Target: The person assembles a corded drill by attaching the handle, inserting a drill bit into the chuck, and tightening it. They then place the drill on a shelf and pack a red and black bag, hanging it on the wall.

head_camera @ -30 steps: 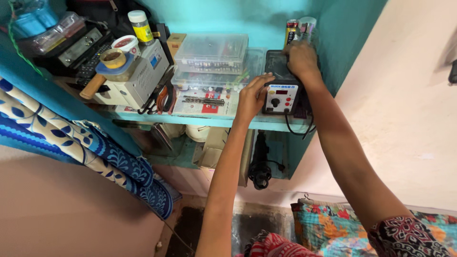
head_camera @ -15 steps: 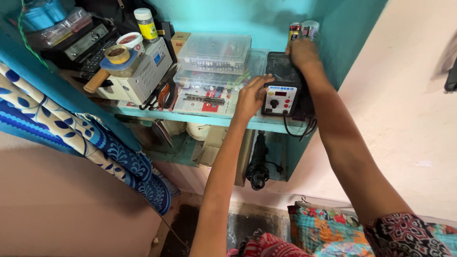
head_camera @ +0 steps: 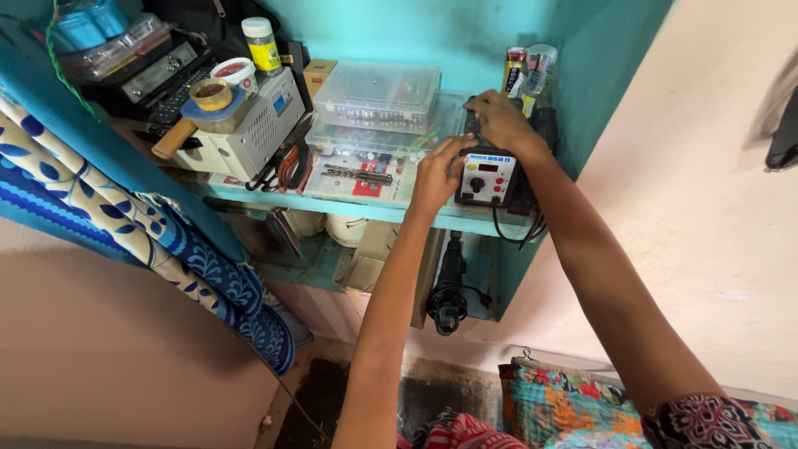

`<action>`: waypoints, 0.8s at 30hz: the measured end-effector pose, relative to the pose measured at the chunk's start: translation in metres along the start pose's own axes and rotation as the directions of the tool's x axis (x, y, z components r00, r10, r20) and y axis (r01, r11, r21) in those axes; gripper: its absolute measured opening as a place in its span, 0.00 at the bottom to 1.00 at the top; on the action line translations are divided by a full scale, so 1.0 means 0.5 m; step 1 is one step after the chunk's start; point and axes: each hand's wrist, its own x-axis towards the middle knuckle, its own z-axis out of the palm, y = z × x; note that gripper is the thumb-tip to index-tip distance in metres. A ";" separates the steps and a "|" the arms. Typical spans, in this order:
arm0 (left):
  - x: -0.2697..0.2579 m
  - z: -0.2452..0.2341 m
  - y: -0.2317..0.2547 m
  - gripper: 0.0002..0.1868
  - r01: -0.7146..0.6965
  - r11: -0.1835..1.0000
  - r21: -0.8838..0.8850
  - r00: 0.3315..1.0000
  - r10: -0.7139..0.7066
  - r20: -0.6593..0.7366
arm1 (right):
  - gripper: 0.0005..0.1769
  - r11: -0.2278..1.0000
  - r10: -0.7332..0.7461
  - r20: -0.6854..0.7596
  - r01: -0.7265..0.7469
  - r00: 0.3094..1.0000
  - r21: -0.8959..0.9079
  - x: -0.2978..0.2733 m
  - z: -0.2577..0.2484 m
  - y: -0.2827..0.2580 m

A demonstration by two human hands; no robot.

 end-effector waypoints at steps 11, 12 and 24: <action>-0.007 0.003 0.020 0.18 0.034 0.999 0.023 0.999 -0.034 -0.025 | 0.28 0.999 0.040 0.227 -0.042 0.973 0.005 -0.099 -0.082 -0.095; -0.006 0.004 0.021 0.18 0.018 0.999 0.041 0.999 -0.017 -0.033 | 0.28 0.999 0.027 0.219 -0.032 0.975 0.021 -0.106 -0.088 -0.102; -0.018 0.019 0.020 0.18 0.023 1.000 0.020 0.998 -0.022 -0.060 | 0.20 0.989 -0.127 -0.122 0.117 0.984 -0.090 -0.223 -0.156 -0.198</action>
